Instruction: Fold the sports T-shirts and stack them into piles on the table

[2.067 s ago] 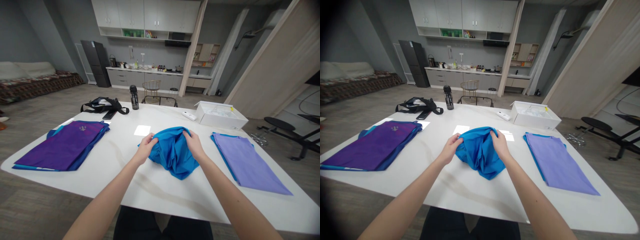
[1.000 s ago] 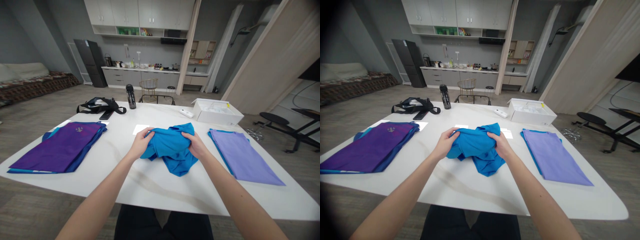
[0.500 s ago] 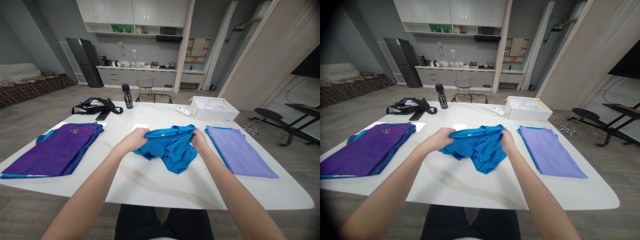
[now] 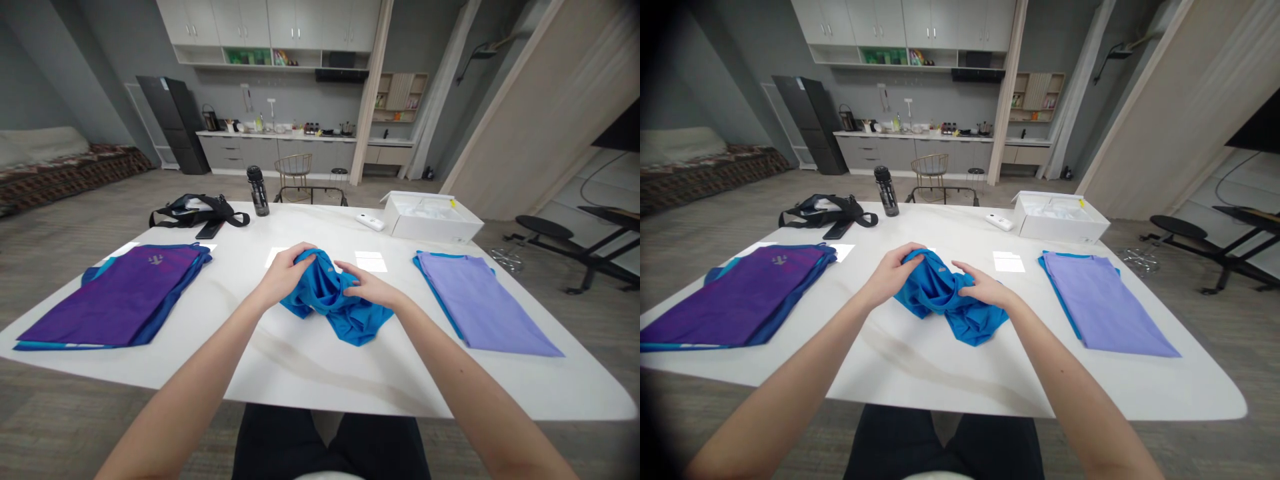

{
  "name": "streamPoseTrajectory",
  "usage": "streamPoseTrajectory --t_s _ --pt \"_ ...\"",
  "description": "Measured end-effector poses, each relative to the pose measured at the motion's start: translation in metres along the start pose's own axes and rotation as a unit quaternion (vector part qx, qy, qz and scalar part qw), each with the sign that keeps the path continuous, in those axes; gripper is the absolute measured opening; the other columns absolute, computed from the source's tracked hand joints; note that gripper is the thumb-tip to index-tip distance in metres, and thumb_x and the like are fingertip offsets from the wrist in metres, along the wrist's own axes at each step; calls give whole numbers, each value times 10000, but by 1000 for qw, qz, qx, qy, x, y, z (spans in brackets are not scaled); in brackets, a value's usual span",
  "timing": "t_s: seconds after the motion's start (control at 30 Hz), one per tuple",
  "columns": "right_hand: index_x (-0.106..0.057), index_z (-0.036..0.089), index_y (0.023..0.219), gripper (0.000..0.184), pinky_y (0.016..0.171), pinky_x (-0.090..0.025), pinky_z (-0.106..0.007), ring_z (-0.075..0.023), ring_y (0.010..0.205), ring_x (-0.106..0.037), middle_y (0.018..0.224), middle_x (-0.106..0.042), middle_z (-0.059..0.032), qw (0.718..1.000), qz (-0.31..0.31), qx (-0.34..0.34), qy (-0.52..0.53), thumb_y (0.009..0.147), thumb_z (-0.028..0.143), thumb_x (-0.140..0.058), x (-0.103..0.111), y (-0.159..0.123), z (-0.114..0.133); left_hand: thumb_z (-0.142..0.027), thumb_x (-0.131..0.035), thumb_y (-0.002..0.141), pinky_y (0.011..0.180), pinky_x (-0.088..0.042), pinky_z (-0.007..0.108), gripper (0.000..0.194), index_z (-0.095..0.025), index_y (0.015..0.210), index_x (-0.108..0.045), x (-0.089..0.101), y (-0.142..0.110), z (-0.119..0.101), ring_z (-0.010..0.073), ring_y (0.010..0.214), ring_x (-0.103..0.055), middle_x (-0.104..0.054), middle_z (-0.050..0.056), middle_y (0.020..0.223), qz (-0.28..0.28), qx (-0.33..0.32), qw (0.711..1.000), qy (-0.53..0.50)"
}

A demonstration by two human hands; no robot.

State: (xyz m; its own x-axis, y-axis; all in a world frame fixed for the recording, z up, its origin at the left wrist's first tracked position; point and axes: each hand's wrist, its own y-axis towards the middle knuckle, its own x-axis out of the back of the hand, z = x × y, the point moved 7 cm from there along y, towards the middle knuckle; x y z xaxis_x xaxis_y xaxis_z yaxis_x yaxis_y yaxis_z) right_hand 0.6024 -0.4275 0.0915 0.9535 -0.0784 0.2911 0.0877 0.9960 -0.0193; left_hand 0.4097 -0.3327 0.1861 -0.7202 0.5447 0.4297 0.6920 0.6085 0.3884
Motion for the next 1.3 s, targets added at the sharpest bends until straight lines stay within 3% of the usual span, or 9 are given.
streamPoseTrajectory --t_s 0.23,0.37,0.47,0.63,0.77,0.93,1.07,1.17,1.3 --pt "-744 312 1116 606 796 -589 -346 -228 893 -707 997 -766 30 969 173 -114 134 549 111 -673 -36 29 -8 -386 -504 938 964 -489 309 264 -241 1060 -688 -6 -9 -10 217 1029 -663 -736 16 1074 79 -6 996 32" --pt "-762 236 849 302 650 -571 -317 -207 672 -682 740 -742 15 946 261 -189 41 556 164 -759 -44 23 -8 -421 -500 936 965 -482 309 285 -264 1071 -695 1 -13 -6 229 1039 -667 -742 6 1095 95 3 993 67" --pt "-773 217 819 232 678 -557 -308 -209 699 -673 773 -751 8 946 277 -165 -43 600 277 -820 -36 17 3 -426 -487 952 936 -483 301 297 -266 1091 -695 14 -15 -1 224 1015 -669 -746 5 1070 77 6 992 105" --pt "-769 245 772 222 812 -518 -313 -247 907 -651 967 -737 -8 983 80 -5 -163 631 384 -870 10 3 41 -494 -498 956 882 -486 310 341 -250 1054 -715 39 -14 12 228 920 -673 -747 25 969 29 19 983 182" --pt "-748 229 750 215 882 -486 -352 -277 1050 -615 1182 -687 -53 989 1 61 -136 694 414 -844 34 -27 65 -538 -676 819 934 -484 340 389 -234 1055 -728 44 -17 9 272 1036 -656 -737 57 1102 92 5 975 200" --pt "-635 222 776 297 683 -449 -304 -192 748 -583 779 -644 2 996 -75 40 10 727 437 -834 55 -59 80 -290 -606 759 899 -507 323 365 -223 1101 -715 52 -30 -13 245 1009 -652 -718 39 1093 179 -24 969 166" --pt "-600 226 813 335 607 -398 -264 -158 682 -543 741 -603 21 988 -140 62 -11 717 436 -842 67 -75 106 -183 -511 703 890 -506 308 456 -226 1100 -732 66 -37 -26 228 1008 -652 -727 24 1090 185 -4 973 140" --pt "-604 237 844 343 601 -406 -273 -163 668 -544 745 -617 18 970 -212 92 -75 735 485 -813 76 -88 131 -224 -537 763 938 -493 321 377 -223 1073 -752 80 -38 -34 238 1032 -650 -741 28 1087 136 1 983 125" --pt "-644 250 902 328 618 -438 -299 -193 693 -578 777 -662 -9 932 -275 136 -194 793 539 -754 73 -110 169 -397 -576 878 863 -502 301 305 -205 1042 -745 106 -40 -50 229 950 -650 -743 35 996 -25 -4 995 98"
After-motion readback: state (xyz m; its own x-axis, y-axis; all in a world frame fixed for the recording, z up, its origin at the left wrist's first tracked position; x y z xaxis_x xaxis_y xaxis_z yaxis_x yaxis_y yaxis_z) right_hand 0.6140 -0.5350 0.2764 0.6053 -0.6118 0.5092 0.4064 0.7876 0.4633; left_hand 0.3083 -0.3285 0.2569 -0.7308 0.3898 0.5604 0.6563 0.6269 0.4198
